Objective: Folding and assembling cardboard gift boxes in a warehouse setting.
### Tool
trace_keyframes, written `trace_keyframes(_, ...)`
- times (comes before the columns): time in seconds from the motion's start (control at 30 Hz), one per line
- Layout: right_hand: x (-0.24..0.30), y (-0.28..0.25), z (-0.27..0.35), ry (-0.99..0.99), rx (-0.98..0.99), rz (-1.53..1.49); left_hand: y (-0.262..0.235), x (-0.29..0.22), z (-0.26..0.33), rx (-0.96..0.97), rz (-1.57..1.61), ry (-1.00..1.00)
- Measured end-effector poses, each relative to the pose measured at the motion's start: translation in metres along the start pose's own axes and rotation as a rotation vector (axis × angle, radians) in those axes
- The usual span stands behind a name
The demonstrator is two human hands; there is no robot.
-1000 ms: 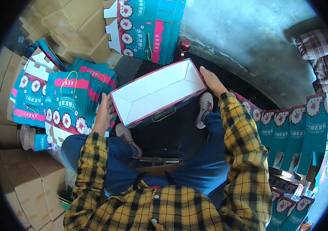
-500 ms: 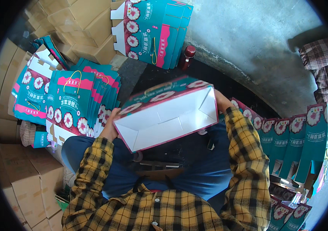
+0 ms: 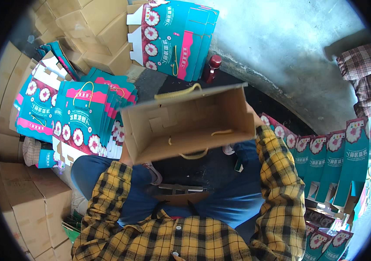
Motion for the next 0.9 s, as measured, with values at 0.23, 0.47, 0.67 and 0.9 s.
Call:
trace_keyframes(0.23, -0.025, 0.004, -0.016, 0.393, -0.239, 0.483, -0.025, 0.027, -0.008, 0.043, -0.056, -0.095)
trace_keyframes(0.47, 0.005, 0.015, -0.01, 0.331, -0.066, 1.105, -0.003, 0.006, -0.012, -0.059, -0.766, 0.312)
trace_keyframes(0.67, 0.055, 0.144, -0.003, -0.419, 0.099, 1.988, 0.044, 0.001, 0.009, 0.214, -1.094, 0.247)
trace_keyframes(0.9, 0.003, 0.076, -0.032, 0.169, 0.063, 1.406, 0.05, -0.005, -0.003, 0.238, -1.18, 0.122)
Point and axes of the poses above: each hand's wrist, its own z-axis away from the middle knuckle, its own y-axis out of the palm, x = y × z, the point moved 9 cm from there along -z, towards the middle knuckle, and after that the axes turned 10 degrees about z, right-handed, at the moved point
